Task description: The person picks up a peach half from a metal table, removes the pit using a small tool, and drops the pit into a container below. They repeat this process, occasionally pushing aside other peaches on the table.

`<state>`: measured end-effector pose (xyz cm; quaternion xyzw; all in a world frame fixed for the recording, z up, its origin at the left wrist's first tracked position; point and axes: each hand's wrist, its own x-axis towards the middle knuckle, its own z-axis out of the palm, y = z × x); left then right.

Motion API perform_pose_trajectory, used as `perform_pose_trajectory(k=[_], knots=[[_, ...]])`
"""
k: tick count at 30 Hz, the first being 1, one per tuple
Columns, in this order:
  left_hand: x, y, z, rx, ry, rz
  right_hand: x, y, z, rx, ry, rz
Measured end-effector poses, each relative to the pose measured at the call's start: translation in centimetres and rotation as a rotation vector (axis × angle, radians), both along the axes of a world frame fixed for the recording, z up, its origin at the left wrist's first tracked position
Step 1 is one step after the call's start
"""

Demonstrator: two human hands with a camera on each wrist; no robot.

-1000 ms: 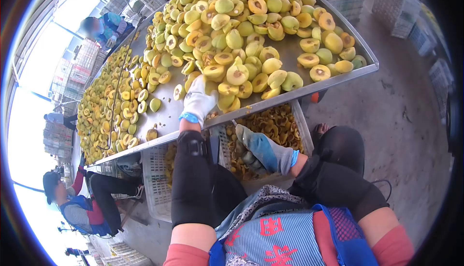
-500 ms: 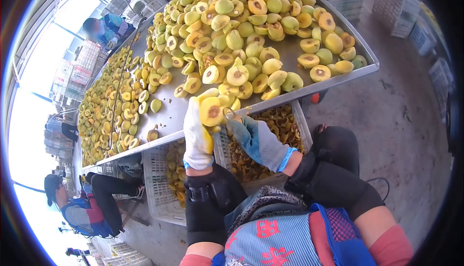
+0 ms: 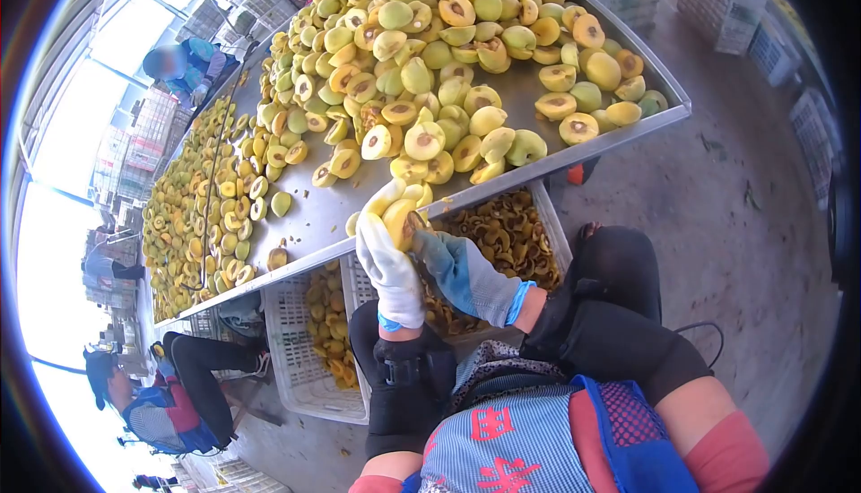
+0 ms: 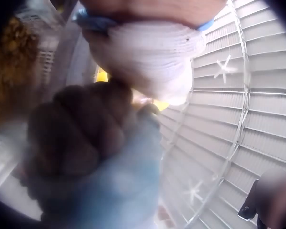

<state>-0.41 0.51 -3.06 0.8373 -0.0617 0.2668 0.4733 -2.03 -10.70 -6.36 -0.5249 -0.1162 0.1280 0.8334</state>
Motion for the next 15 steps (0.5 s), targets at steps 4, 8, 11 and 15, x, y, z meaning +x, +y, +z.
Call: perform_pose_trajectory(k=[4,8,11,15], knots=[[-0.5,0.0,-1.0,-0.028,-0.034,0.049,-0.2,0.1,-0.6,-0.102,0.062,0.062],[-0.8,0.1,-1.3,0.013,-0.060,0.076,-0.8,-0.5,1.8,-0.063,0.178,0.138],[-1.0,0.4,-1.4,-0.103,0.042,0.088,-0.5,0.9,-0.7,-0.079,0.068,0.054],[-1.1,0.1,-0.9,-0.215,0.075,0.018,-0.9,1.1,-1.1,-0.222,-0.017,-0.043]])
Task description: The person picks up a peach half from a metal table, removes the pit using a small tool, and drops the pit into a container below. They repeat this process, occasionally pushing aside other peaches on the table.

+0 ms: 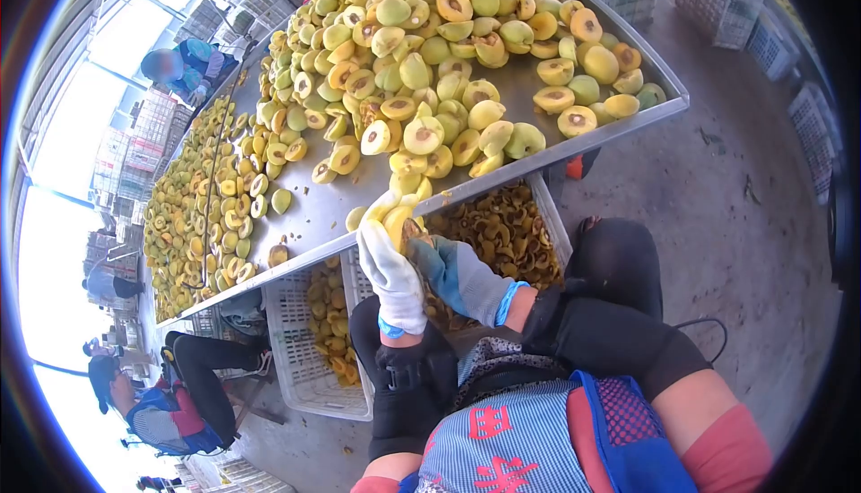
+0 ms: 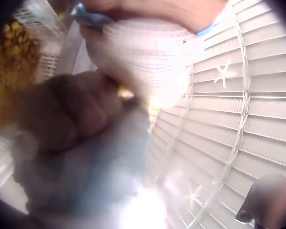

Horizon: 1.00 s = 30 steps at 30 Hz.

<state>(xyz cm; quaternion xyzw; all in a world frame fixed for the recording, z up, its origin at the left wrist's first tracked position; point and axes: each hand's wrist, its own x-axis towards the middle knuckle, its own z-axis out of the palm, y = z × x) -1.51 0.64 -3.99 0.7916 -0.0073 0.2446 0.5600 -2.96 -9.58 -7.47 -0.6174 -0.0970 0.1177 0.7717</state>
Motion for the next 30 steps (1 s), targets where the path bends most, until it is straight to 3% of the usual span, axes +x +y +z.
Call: perform_pose_trajectory(k=[3,5,9,11,15,17,19,21,23,26,29,30], knots=[[-0.3,0.5,-0.2,0.111,-0.012,0.010,-0.4,0.3,-0.2,0.149,0.040,0.065],[-0.3,0.6,-0.1,0.245,-0.044,0.027,-0.1,0.3,-1.0,0.122,0.074,0.118],[0.2,0.4,0.2,-0.238,0.151,-0.099,0.4,0.4,-1.0,0.165,-0.037,-0.026],[0.3,0.4,1.0,-0.573,0.264,-0.192,0.7,-0.4,-0.6,-0.044,-0.029,-0.004],[0.2,0.0,1.3,-0.614,0.281,-0.141,0.4,-1.2,1.3,-0.220,0.058,0.025],[0.1,-0.5,1.2,-0.643,0.257,-0.134,0.4,-1.0,0.8,-0.177,0.047,0.014],[0.2,-0.4,0.4,-0.311,0.142,-0.095,0.3,-0.7,0.4,-0.096,0.029,-0.006],[0.2,-0.4,-0.1,-0.158,0.075,-0.073,0.2,-0.4,0.3,0.024,0.002,-0.037],[0.1,-0.3,-0.3,-0.182,0.057,-0.070,0.0,0.0,-0.2,0.112,0.025,0.003],[0.1,0.2,-0.7,0.128,-0.026,0.021,0.1,0.0,-0.4,0.116,0.086,0.094],[0.1,-0.5,0.2,-0.526,0.085,-0.058,0.0,-1.0,1.2,-0.050,0.089,0.130],[0.1,-1.1,0.9,-0.626,0.086,-0.016,-0.1,-1.3,1.8,-0.121,0.078,0.132]])
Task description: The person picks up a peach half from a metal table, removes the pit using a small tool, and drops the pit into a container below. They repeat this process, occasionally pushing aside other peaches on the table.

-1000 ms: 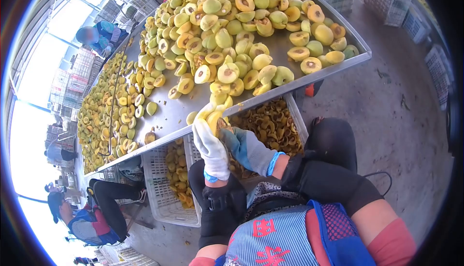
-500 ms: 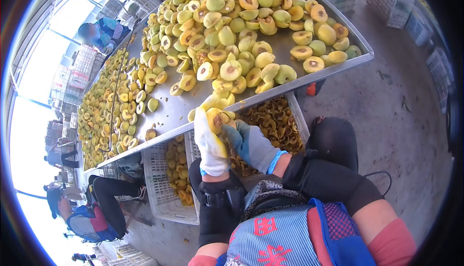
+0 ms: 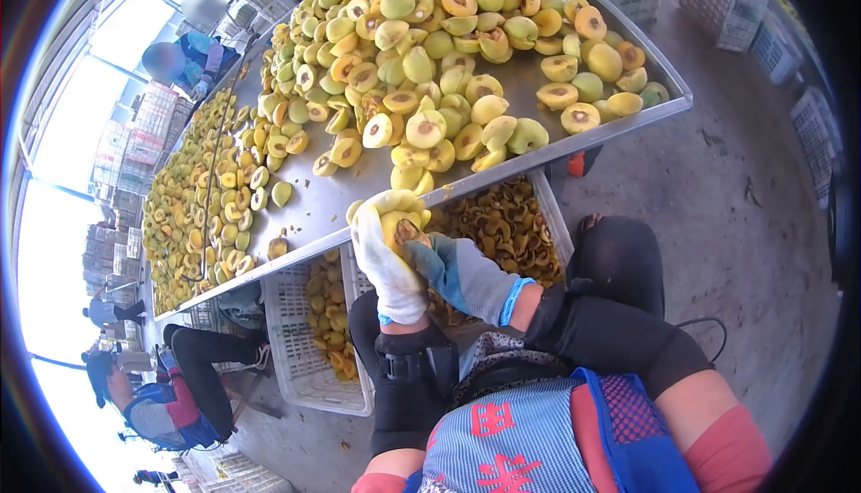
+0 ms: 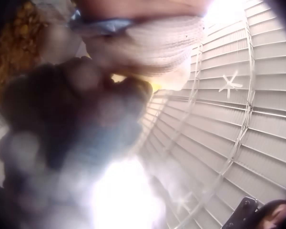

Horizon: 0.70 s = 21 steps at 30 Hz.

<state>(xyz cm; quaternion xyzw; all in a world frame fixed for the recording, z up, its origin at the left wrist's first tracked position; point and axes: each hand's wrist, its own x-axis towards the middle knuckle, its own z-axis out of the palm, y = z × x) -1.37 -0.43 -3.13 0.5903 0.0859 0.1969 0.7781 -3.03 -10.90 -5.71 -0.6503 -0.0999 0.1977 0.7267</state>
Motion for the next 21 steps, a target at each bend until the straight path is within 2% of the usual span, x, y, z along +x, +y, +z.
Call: perform_pose_trajectory(k=[2,3,6,9,12,15,17,18,20,21], knots=[[0.2,-1.3,1.2,-0.196,0.028,0.086,0.3,-0.2,-0.2,-0.062,-0.057,0.003],[0.3,-1.0,0.8,-0.153,0.040,0.069,0.4,-0.2,-0.4,-0.093,-0.086,0.003],[0.7,-0.1,-0.3,-0.037,0.067,0.018,0.3,0.5,-2.0,0.157,0.024,0.030],[0.3,-0.4,0.2,0.021,0.069,-0.016,-0.1,0.4,-2.6,0.012,-0.070,0.005],[0.3,-0.5,1.3,0.031,0.052,-0.059,-0.5,0.7,-2.2,0.093,-0.056,-0.039],[0.6,0.4,2.4,0.119,0.117,-0.191,0.4,-0.1,-1.5,0.130,0.082,0.147],[0.8,1.6,2.4,0.235,0.235,-0.325,1.0,-2.2,1.1,-0.093,0.138,0.264],[0.8,1.4,1.8,0.215,0.284,-0.315,1.3,-2.9,2.3,-0.199,0.160,0.335],[0.9,2.0,0.8,0.082,0.254,-0.377,1.7,-3.5,3.6,-0.151,0.473,0.466],[1.0,2.1,0.2,0.003,0.195,-0.404,2.0,-3.7,2.9,0.001,0.599,0.569]])
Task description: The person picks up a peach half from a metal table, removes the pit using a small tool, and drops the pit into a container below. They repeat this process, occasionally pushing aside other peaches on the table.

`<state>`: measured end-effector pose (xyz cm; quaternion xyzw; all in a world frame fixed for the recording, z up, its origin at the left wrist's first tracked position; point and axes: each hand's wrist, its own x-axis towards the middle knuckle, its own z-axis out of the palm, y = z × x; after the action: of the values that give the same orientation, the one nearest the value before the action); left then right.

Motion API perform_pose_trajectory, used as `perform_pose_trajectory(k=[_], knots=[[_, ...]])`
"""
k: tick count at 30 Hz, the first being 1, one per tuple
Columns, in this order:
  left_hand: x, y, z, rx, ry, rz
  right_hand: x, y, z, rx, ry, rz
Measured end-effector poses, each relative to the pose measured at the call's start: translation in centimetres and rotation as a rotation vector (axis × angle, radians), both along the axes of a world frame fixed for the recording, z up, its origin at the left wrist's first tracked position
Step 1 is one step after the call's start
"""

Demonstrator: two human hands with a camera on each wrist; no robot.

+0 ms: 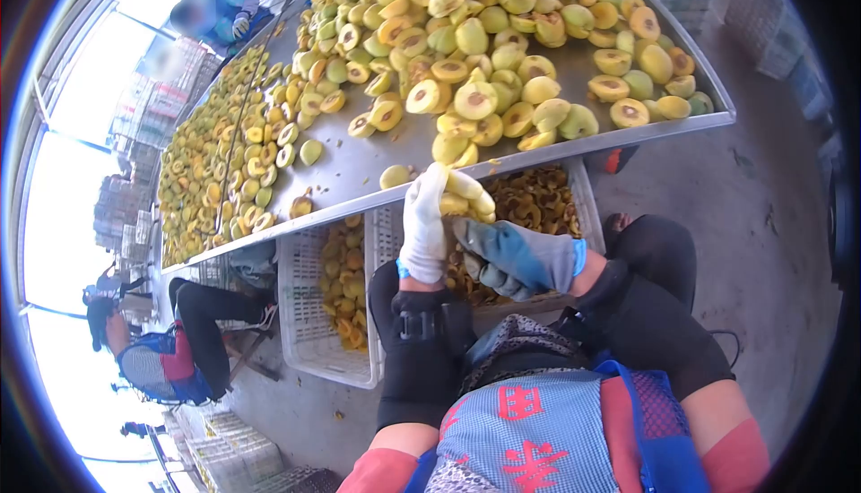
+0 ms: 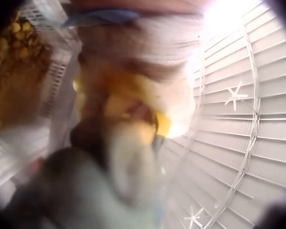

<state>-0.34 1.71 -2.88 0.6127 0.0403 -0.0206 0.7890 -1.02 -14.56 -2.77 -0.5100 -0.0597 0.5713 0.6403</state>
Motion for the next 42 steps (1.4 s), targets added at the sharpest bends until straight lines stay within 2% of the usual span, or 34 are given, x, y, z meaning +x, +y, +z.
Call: perform_pose_trajectory(k=[1,4,5,7,8,11,12,14,17,19,21,24,26,27,29,30,32,33,34,35,36,38,40,42], knots=[[0.0,-0.2,0.1,-0.094,-0.043,-0.022,0.1,0.0,-0.9,0.126,0.168,0.056],[0.0,-0.7,1.2,-0.193,-0.022,0.128,-0.1,1.1,-3.0,0.542,0.400,0.062],[0.1,-0.5,1.6,-0.203,-0.005,0.178,-0.4,1.2,-3.2,0.582,0.441,0.054],[0.3,1.7,0.3,-0.369,-0.109,0.433,-1.2,1.5,-2.7,0.661,0.521,0.029],[0.4,4.2,-1.1,-0.179,-0.137,0.587,-1.3,1.2,-2.3,0.623,0.500,-0.005],[-1.7,10.9,-0.2,0.295,-0.166,0.921,-1.2,1.1,-1.6,0.409,0.410,-0.171],[-2.1,14.2,-0.7,0.776,-0.135,1.032,-1.1,1.3,-2.0,0.381,0.416,-0.182],[-1.6,14.7,0.2,1.200,-0.084,1.063,-1.0,1.6,-1.8,0.307,0.364,-0.233],[2.2,10.6,0.8,0.976,-0.268,0.456,-0.8,2.1,-1.1,0.133,0.332,-0.346],[4.8,6.1,1.0,1.085,-0.225,0.210,-0.4,2.1,-1.1,0.061,0.354,-0.409],[7.3,3.4,0.3,1.313,-0.151,-0.038,0.0,2.1,-1.8,0.054,0.403,-0.440],[9.5,2.5,-0.2,1.371,-0.266,-0.103,0.4,1.6,-1.8,0.046,0.353,-0.384],[10.7,4.3,-2.7,1.099,-0.266,-0.063,0.3,1.7,-1.7,0.025,0.249,-0.380],[10.9,4.7,-2.2,0.964,-0.266,-0.044,0.3,1.7,-1.7,0.017,0.196,-0.378],[10.2,5.6,-1.7,0.576,-0.106,0.007,0.5,1.5,-1.2,0.050,0.236,-0.374],[8.7,4.9,0.2,0.362,-0.052,0.057,0.6,1.3,-0.9,0.065,0.256,-0.370],[5.9,3.7,3.4,-0.005,0.011,0.116,0.2,1.1,-0.1,0.021,0.133,-0.375],[5.0,3.6,3.3,0.190,-0.085,0.100,-0.1,1.2,0.1,-0.001,0.071,-0.374],[4.1,3.5,3.0,0.385,-0.181,0.085,-0.1,2.0,-1.1,0.063,-0.223,-0.521],[3.4,3.2,2.8,0.398,-0.190,0.070,-0.1,3.3,-3.5,0.129,-0.517,-0.663],[2.7,2.8,2.6,0.410,-0.200,0.056,-0.2,4.0,-3.7,0.194,-0.811,-0.799],[1.6,2.3,2.2,0.384,-0.185,0.023,-0.2,3.6,-3.8,0.151,-0.759,-0.737],[1.1,1.3,2.7,0.045,-0.018,0.034,-0.1,3.3,-3.5,0.107,-0.755,-0.700],[0.8,1.0,1.6,0.093,-0.107,0.102,-0.1,3.2,-3.7,0.060,-0.796,-0.687]])
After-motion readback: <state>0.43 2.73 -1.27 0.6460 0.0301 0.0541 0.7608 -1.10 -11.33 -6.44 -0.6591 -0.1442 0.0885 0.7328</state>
